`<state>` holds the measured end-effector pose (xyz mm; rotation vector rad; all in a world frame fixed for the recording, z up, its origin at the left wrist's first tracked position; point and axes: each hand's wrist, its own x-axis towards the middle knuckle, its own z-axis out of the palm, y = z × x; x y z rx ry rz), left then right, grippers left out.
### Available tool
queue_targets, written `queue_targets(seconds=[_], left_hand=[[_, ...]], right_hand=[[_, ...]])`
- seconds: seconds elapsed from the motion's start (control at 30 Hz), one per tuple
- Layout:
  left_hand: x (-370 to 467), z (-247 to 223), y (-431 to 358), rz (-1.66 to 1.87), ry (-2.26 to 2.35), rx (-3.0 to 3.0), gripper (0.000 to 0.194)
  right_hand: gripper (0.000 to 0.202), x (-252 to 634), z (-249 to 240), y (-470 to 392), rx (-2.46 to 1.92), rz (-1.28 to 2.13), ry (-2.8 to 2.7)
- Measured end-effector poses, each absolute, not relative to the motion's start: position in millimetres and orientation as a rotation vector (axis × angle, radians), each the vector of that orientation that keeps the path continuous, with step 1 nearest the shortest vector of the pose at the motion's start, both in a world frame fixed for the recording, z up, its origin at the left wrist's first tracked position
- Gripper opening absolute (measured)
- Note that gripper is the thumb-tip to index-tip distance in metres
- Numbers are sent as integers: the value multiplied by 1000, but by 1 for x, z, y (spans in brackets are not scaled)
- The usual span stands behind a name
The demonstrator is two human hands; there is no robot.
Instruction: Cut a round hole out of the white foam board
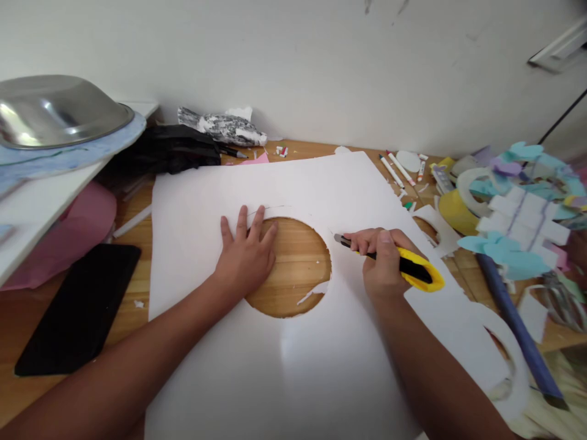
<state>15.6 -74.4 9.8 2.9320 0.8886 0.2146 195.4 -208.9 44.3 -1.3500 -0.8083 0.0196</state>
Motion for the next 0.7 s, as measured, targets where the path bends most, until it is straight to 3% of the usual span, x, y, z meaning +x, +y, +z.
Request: queue_targets(seconds=[0.7], left_hand=[[15, 8, -74, 222, 888, 2929, 53]], right_hand=[[39, 186, 49, -214, -1438, -42, -788]])
